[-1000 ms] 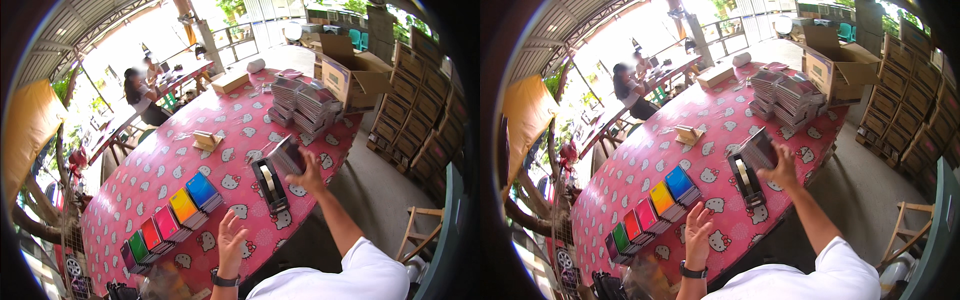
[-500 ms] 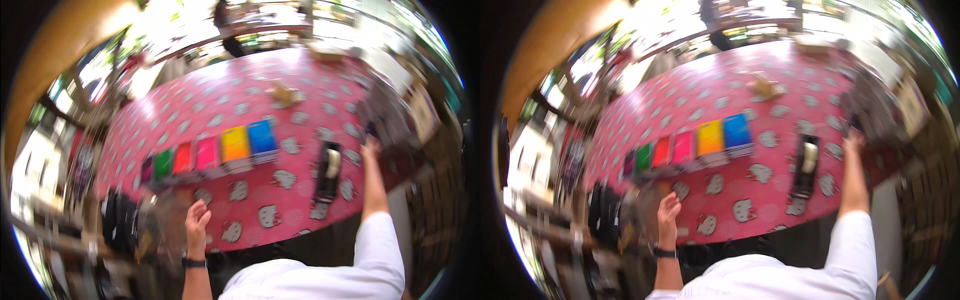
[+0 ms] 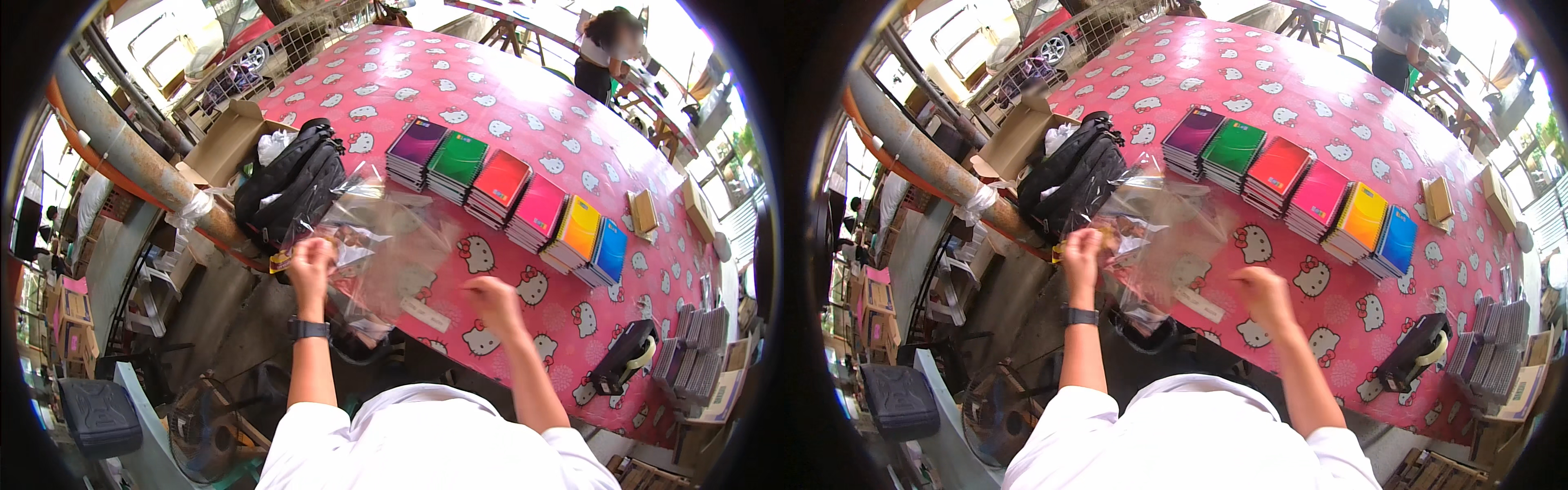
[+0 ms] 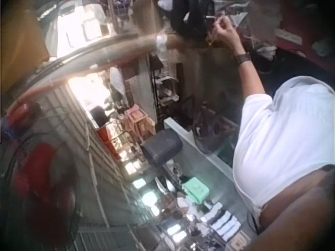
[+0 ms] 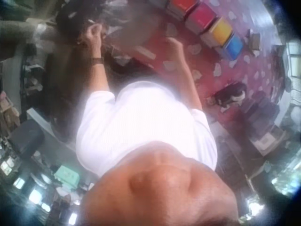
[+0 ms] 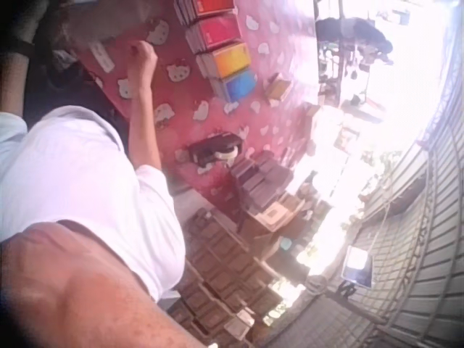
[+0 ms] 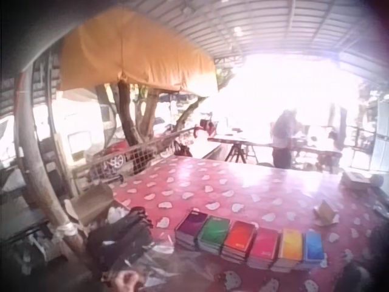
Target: The person picks up notebooks of various colors from stacks on a table, aligns them into a single stack, slides the stack into a plastic bag, and secures the opening with tape from a dispenser.
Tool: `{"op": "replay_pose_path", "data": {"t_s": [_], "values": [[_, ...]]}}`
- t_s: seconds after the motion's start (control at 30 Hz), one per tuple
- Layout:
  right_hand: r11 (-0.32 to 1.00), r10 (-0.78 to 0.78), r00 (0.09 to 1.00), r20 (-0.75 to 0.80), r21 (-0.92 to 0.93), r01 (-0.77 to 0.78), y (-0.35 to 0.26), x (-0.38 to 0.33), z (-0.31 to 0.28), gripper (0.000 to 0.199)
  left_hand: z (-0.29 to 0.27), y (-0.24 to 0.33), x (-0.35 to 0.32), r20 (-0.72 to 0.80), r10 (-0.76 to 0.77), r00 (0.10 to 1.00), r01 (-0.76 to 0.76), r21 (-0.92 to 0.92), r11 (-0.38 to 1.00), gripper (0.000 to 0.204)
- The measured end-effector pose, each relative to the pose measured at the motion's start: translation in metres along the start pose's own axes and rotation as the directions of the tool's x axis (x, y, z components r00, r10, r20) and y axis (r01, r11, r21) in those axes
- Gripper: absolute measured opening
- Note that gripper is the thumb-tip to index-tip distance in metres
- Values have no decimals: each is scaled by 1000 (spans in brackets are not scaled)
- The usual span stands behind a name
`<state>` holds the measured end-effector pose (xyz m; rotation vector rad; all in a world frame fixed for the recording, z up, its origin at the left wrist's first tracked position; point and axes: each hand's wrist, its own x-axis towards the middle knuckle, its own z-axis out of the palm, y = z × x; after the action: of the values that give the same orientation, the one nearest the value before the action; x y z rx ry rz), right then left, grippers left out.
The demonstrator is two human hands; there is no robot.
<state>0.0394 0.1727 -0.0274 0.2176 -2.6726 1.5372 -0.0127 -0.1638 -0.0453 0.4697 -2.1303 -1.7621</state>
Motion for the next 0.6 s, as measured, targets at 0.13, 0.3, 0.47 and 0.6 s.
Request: {"op": "replay_pose_path", "data": {"t_s": [0.13,0.3,0.47,0.6], "values": [[960,-63,997,-34,-275,51,-2,49,76,35,46,-36,-23,248,326,912,-409,498,765,46],[967,251,943,-217,100,-235,36,57,76,64,79,-18,-25,664,-65,745,215,-146,966,30],[159,339,902,267,929,-335,24,36,47,44,98,13,-34,854,-105,509,773,-400,492,16],[164,389,918,79,974,-153,15,14,2,27,121,4,-40,866,-150,476,714,-281,641,24]]}}
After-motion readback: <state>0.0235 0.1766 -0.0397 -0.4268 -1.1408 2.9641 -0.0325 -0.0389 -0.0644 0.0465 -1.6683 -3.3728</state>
